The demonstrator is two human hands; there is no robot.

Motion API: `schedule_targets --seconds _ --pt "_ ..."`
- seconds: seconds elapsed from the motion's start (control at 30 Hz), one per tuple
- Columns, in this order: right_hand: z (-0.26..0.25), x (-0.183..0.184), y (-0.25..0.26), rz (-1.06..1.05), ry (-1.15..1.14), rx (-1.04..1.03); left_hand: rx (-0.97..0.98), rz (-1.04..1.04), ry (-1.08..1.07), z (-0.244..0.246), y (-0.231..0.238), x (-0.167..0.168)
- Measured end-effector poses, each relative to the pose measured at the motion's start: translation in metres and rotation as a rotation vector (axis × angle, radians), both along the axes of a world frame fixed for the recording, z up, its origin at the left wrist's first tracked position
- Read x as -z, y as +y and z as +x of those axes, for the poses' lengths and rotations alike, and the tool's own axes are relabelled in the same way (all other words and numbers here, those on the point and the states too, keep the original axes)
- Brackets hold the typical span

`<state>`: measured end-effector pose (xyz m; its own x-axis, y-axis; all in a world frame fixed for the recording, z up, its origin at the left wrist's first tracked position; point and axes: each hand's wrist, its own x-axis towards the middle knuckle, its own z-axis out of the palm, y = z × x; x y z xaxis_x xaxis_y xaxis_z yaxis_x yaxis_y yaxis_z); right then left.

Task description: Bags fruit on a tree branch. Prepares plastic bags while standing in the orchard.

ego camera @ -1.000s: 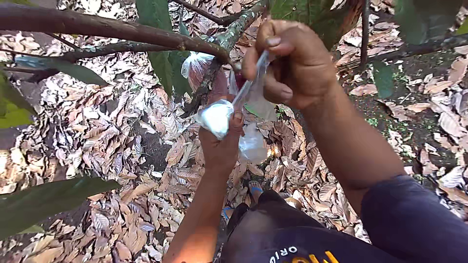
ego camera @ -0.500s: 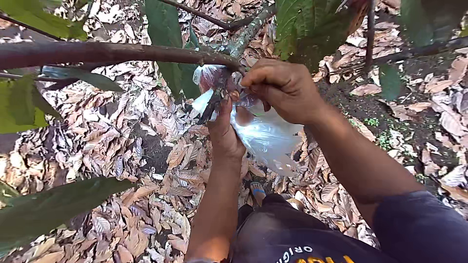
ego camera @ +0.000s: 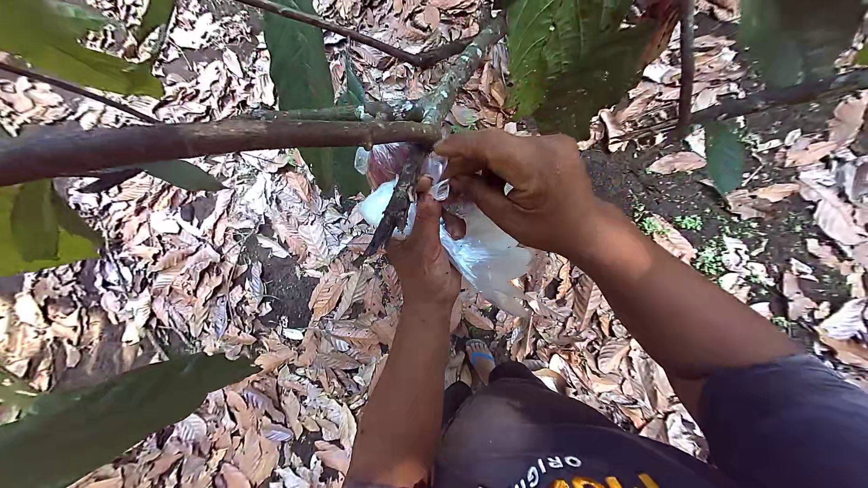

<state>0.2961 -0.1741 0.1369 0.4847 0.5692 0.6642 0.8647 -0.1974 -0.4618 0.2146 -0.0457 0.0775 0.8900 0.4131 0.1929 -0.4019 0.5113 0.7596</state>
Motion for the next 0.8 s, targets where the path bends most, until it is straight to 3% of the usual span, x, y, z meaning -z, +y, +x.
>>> schedule_targets --seconds 0.27,0.5,0.8 --pt "-0.006 -0.005 0.001 -0.08 -0.259 0.077 -0.035 -0.008 -0.054 0.004 0.0 0.0" --pt "-0.004 -0.022 -0.001 -0.265 -0.101 0.019 0.003 0.021 -0.042 0.005 0.01 0.004" --pt "0.001 -0.035 0.0 -0.404 -0.174 0.011 0.074 0.155 -0.07 0.004 0.025 0.016"
